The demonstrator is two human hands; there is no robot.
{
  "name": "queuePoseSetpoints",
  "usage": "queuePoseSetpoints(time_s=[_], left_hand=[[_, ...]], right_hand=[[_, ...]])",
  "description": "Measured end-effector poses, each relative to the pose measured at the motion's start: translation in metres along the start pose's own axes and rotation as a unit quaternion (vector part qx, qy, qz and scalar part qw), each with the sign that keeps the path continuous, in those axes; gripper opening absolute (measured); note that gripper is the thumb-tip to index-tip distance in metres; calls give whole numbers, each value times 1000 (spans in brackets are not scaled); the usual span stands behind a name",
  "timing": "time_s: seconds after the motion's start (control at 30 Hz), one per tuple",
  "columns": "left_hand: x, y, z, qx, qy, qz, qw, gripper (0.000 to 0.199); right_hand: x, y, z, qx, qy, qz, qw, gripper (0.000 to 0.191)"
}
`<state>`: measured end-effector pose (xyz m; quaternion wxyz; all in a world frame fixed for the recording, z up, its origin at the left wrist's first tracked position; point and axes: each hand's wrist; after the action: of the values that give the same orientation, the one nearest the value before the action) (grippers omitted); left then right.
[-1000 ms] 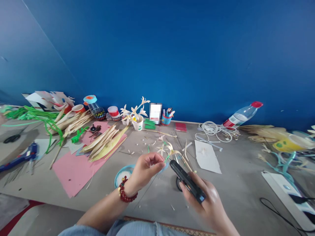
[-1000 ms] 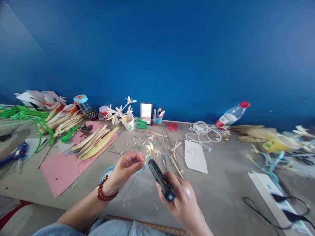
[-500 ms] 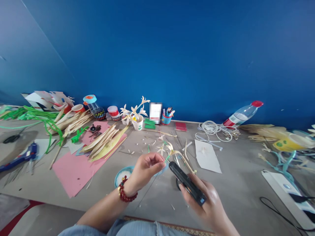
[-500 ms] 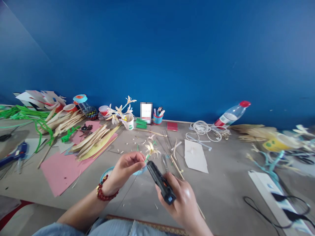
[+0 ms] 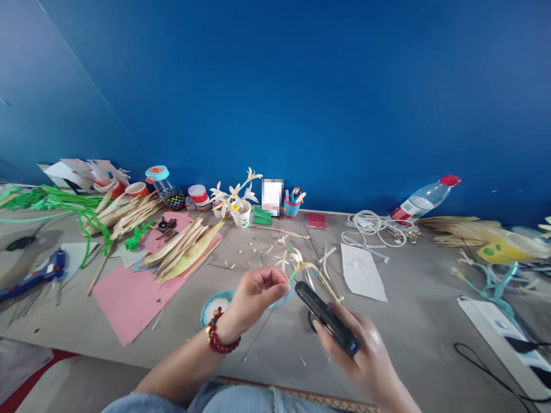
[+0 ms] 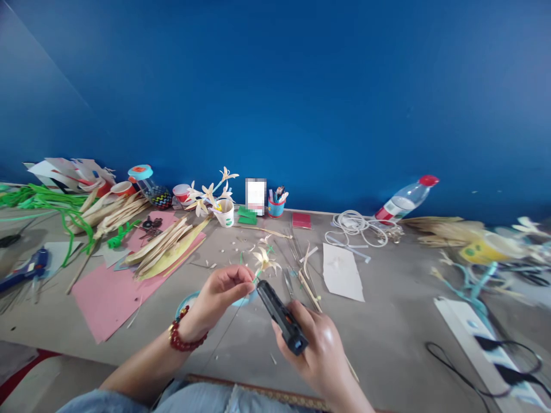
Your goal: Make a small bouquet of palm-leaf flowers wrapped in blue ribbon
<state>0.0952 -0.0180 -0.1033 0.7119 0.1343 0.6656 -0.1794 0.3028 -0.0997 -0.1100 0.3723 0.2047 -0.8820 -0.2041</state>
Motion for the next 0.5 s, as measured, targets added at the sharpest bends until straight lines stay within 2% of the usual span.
queuePoseSetpoints(time_s=[0.5], left_hand=[[0,-1,-1,4,-6,0,1000,27]], right_hand=[[-4,-5,1,1,13,45,999,11]])
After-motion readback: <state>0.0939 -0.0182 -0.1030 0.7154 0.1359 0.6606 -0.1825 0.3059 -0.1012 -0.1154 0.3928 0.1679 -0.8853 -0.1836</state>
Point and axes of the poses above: each hand's wrist, its own y-axis towards the middle knuckle, its own z-axis out of the palm, x = y × z, and after that the axes turned 9 degrees about y, right-handed
